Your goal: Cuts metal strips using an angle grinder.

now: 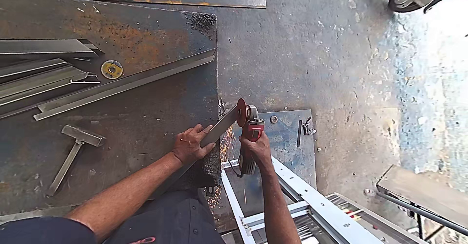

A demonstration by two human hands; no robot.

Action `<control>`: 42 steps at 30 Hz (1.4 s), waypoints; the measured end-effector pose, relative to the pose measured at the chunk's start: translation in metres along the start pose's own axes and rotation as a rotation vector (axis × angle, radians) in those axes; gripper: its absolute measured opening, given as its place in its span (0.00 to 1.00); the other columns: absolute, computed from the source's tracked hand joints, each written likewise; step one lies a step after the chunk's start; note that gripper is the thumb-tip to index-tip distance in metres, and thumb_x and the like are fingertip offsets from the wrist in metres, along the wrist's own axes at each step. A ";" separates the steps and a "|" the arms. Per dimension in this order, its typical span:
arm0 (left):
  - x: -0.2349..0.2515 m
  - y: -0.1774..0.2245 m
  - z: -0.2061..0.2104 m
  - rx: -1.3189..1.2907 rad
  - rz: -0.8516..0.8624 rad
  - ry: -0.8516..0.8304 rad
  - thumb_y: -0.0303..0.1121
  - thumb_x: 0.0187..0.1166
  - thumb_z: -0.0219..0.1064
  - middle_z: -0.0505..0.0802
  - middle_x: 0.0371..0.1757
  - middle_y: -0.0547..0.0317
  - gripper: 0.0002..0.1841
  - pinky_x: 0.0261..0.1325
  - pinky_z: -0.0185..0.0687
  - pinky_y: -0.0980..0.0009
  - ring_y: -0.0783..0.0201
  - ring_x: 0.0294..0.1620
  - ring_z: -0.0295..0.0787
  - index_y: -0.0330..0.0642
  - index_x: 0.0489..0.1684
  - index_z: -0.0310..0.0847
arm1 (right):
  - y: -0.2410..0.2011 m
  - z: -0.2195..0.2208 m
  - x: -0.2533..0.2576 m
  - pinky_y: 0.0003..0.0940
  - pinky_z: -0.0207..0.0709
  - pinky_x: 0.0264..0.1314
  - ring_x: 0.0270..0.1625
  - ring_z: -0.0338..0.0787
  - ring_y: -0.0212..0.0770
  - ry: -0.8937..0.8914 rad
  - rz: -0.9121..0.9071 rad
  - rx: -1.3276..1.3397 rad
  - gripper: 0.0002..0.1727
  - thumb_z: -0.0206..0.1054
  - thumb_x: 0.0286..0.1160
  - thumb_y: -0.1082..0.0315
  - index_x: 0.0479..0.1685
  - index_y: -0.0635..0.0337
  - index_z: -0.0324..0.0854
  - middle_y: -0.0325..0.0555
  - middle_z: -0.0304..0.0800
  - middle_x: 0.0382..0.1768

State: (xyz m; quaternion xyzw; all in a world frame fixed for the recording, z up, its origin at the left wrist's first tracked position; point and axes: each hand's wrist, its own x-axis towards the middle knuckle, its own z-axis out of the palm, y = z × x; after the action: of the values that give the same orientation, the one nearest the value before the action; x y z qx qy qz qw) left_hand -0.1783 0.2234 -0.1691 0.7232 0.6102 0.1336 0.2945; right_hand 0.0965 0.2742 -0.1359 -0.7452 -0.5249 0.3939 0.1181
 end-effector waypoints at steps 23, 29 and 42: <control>-0.001 0.007 -0.008 0.004 -0.077 -0.081 0.72 0.75 0.57 0.91 0.59 0.50 0.40 0.50 0.87 0.51 0.53 0.53 0.91 0.59 0.82 0.79 | 0.060 0.008 -0.130 0.43 0.89 0.50 0.42 0.93 0.38 0.173 0.224 0.402 0.37 0.83 0.45 0.52 0.59 0.62 0.81 0.45 0.93 0.40; -0.015 0.025 -0.029 -0.218 -0.350 -0.199 0.54 0.70 0.77 0.89 0.65 0.47 0.34 0.76 0.78 0.55 0.52 0.69 0.86 0.44 0.73 0.82 | 0.099 0.013 -0.199 0.43 0.87 0.45 0.38 0.91 0.37 0.202 0.302 0.441 0.39 0.83 0.47 0.60 0.64 0.67 0.77 0.49 0.91 0.41; 0.001 0.025 -0.055 -0.363 -0.095 -0.346 0.45 0.82 0.70 0.94 0.57 0.42 0.27 0.69 0.84 0.52 0.53 0.58 0.93 0.37 0.73 0.78 | 0.103 0.018 -0.231 0.39 0.88 0.49 0.42 0.91 0.35 0.193 0.282 0.461 0.40 0.82 0.48 0.65 0.67 0.70 0.73 0.51 0.89 0.46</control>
State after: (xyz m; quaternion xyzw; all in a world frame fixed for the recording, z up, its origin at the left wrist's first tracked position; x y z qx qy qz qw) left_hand -0.1882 0.2373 -0.1107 0.6411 0.5501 0.1009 0.5255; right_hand 0.1224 0.0243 -0.1011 -0.7984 -0.2990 0.4426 0.2780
